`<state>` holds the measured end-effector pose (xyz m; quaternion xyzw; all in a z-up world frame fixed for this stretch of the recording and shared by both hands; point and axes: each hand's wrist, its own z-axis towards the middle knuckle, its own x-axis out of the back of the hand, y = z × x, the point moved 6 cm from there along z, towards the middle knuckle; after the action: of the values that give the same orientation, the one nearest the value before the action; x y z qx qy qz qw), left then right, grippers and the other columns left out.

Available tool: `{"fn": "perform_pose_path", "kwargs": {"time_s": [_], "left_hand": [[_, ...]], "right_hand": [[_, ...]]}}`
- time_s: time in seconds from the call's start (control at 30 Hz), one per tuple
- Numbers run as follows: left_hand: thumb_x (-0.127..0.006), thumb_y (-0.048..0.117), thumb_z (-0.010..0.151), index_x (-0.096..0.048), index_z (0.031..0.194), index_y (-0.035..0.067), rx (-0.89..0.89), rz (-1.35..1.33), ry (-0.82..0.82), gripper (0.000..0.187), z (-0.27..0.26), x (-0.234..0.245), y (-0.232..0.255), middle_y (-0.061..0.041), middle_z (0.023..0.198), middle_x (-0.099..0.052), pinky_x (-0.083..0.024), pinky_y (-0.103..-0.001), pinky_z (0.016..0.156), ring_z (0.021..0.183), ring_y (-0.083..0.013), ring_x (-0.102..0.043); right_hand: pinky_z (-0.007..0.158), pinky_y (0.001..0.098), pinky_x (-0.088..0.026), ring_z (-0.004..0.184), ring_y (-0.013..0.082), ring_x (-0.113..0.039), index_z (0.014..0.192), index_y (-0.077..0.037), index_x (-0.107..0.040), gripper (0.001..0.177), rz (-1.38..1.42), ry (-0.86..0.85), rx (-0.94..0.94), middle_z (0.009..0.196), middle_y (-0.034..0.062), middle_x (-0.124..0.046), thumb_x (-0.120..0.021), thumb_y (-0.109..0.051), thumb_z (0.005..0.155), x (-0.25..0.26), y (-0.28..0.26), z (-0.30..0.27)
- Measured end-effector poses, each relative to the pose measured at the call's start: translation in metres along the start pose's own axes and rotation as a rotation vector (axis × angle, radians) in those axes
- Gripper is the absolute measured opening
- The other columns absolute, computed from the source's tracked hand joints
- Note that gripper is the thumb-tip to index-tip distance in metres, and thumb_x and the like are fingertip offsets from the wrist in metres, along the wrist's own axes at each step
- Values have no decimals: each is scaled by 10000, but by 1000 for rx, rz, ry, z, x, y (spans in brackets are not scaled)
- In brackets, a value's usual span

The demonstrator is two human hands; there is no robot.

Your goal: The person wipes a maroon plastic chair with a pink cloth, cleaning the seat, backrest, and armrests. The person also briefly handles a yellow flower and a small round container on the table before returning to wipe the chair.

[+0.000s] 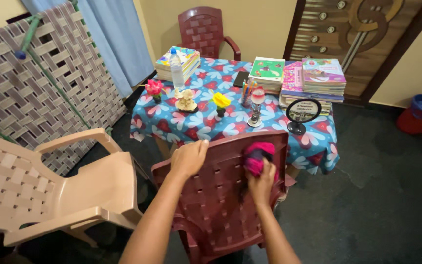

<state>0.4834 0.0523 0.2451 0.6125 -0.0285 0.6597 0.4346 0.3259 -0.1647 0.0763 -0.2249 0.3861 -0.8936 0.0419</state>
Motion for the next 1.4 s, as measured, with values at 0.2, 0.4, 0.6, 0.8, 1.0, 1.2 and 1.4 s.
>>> {"fn": "perform_pose_path", "kwargs": {"time_s": [0.2, 0.4, 0.6, 0.8, 1.0, 1.2, 1.4], "left_hand": [[-325, 471, 1031, -699, 958, 100, 32, 61, -32, 532, -7, 4, -7, -187, 1015, -738, -480, -580, 884, 976, -439, -671], [-329, 463, 1035, -712, 957, 112, 2, 69, 25, 525, -2, -2, -7, -189, 1026, -734, -482, -576, 882, 973, -441, -667], [-347, 454, 1023, -720, 980, 125, 59, 107, 39, 499, -8, 4, -6, -167, 1021, -745, -467, -583, 872, 994, -411, -672], [-363, 421, 1043, -690, 919, 102, 6, 86, 98, 474, -30, 6, 5, -155, 984, -748, -482, -576, 837, 980, -391, -680], [-378, 421, 1073, -675, 932, 111, -3, 186, 210, 452, -32, 11, 1, -118, 916, -728, -466, -549, 828, 938, -373, -673], [-390, 464, 1056, -703, 1012, 151, 8, 195, 266, 445, -33, 12, 2, -103, 937, -722, -425, -593, 852, 935, -368, -660], [-382, 454, 1038, -723, 1065, 181, -4, -9, 237, 438, -36, 3, 0, -86, 1037, -740, -380, -618, 872, 1009, -346, -660]], "right_hand": [[1010, 486, -473, 1189, 446, -581, 1394, -119, -535, 679, -102, -226, -238, 1260, 248, -594, -786, -200, 768, -9, 82, -128], [931, 472, -554, 1055, 392, -727, 1232, -142, -682, 474, -109, -320, -631, 1075, 213, -761, -743, -203, 767, 46, 94, -126], [951, 441, -494, 1139, 375, -647, 1385, -105, -599, 645, 54, -79, -249, 1237, 202, -684, -813, -338, 823, 86, 31, 71], [981, 393, -505, 1117, 276, -663, 1328, -51, -611, 620, 247, 25, -299, 1209, 167, -706, -830, -341, 826, 28, 118, -12], [947, 411, -534, 1085, 282, -717, 1342, -132, -658, 611, -4, -487, -699, 1131, 149, -774, -795, -347, 787, 38, 181, -184], [977, 410, -517, 1132, 326, -678, 1298, -64, -616, 624, 350, -348, -230, 1196, 171, -709, -838, -298, 764, 25, 51, -73], [1056, 522, -393, 1242, 480, -470, 1303, 40, -568, 628, -63, -90, 180, 1394, 316, -465, -699, -42, 695, 12, -96, 21]]}}
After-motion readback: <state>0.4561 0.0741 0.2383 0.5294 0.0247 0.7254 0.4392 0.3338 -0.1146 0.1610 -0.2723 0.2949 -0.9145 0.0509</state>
